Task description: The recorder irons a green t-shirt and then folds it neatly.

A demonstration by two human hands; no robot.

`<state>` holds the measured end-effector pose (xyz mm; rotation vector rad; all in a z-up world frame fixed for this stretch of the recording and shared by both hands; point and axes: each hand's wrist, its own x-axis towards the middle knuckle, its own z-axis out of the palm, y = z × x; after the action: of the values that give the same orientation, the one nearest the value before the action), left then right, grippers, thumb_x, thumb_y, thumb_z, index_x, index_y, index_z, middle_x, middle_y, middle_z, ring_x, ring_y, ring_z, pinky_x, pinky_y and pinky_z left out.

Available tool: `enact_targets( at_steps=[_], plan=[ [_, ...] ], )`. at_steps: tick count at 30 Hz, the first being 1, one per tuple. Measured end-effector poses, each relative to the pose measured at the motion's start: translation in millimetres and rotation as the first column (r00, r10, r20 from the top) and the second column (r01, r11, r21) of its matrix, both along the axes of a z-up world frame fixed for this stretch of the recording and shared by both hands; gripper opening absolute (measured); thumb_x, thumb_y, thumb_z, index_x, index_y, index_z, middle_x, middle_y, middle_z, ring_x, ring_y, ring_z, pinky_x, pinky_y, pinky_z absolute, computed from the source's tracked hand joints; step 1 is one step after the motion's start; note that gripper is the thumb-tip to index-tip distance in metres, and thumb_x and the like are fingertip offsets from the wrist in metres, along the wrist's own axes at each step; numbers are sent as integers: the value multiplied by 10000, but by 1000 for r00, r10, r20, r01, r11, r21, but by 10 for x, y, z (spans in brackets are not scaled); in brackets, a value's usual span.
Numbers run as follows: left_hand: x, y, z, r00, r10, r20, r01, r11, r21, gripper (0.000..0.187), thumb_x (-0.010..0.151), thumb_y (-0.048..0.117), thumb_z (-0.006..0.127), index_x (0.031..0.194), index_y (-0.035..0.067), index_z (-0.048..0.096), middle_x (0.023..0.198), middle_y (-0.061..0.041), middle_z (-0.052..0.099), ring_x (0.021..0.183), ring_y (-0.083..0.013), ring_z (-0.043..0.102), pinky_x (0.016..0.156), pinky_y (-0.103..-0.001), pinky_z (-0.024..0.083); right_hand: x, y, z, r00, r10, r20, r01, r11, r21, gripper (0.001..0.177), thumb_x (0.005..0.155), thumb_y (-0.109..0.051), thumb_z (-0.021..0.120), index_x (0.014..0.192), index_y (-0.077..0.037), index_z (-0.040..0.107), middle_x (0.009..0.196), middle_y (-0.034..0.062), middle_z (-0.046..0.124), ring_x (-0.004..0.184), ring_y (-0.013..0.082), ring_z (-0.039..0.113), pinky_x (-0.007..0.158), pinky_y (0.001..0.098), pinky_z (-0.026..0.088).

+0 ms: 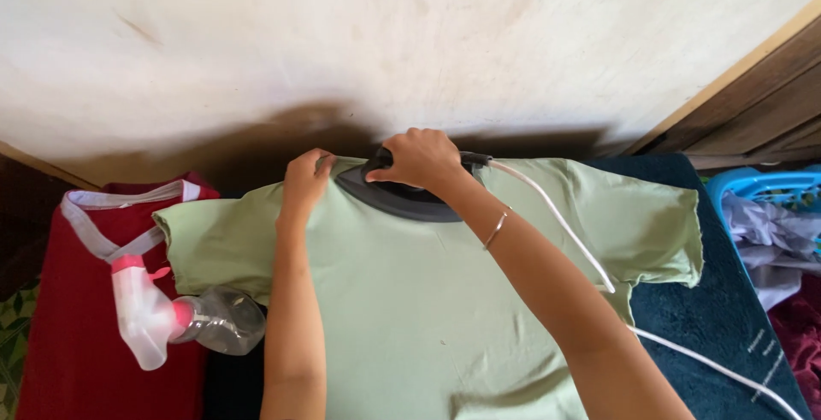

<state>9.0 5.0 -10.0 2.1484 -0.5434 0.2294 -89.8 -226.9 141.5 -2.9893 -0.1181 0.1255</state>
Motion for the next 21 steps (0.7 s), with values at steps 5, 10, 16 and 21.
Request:
enact_targets(
  at_steps=[5,10,16,21],
  plan=[
    [-77,-10,145,998,38,-40,-37,999,29,252,989,257,665,1054,24,736,911,-202,716,766,-360,666,720,-424,515,-55,-244,51,995,-23,-92,19,999,-36,725,731,-842,622,1053,-207,759,891,102,743,906,316,730,764,476,591],
    [-136,-1,174,998,56,-30,-56,998,15,271,994,269,659,1051,13,725,936,-196,723,762,-355,668,727,-419,520,-341,-882,129,984,-124,-131,108,986,-124,794,758,-865,607,1051,-142,753,961,138,748,960,336,725,787,494,588],
    [-148,-7,150,999,42,24,-41,998,-38,276,1003,270,656,1058,7,722,985,-188,729,878,-372,692,768,-423,532,-741,-1442,147,952,-285,-109,270,954,-131,765,741,-857,618,934,-133,773,895,121,753,910,341,734,772,493,583],
    [-105,7,86,997,30,72,-30,1000,7,286,1001,290,659,1060,17,722,1019,-167,736,920,-382,689,777,-437,535,-741,-1213,150,970,-150,-190,120,980,-162,721,710,-874,608,995,-234,782,855,90,757,879,303,733,782,471,574]
  ],
)
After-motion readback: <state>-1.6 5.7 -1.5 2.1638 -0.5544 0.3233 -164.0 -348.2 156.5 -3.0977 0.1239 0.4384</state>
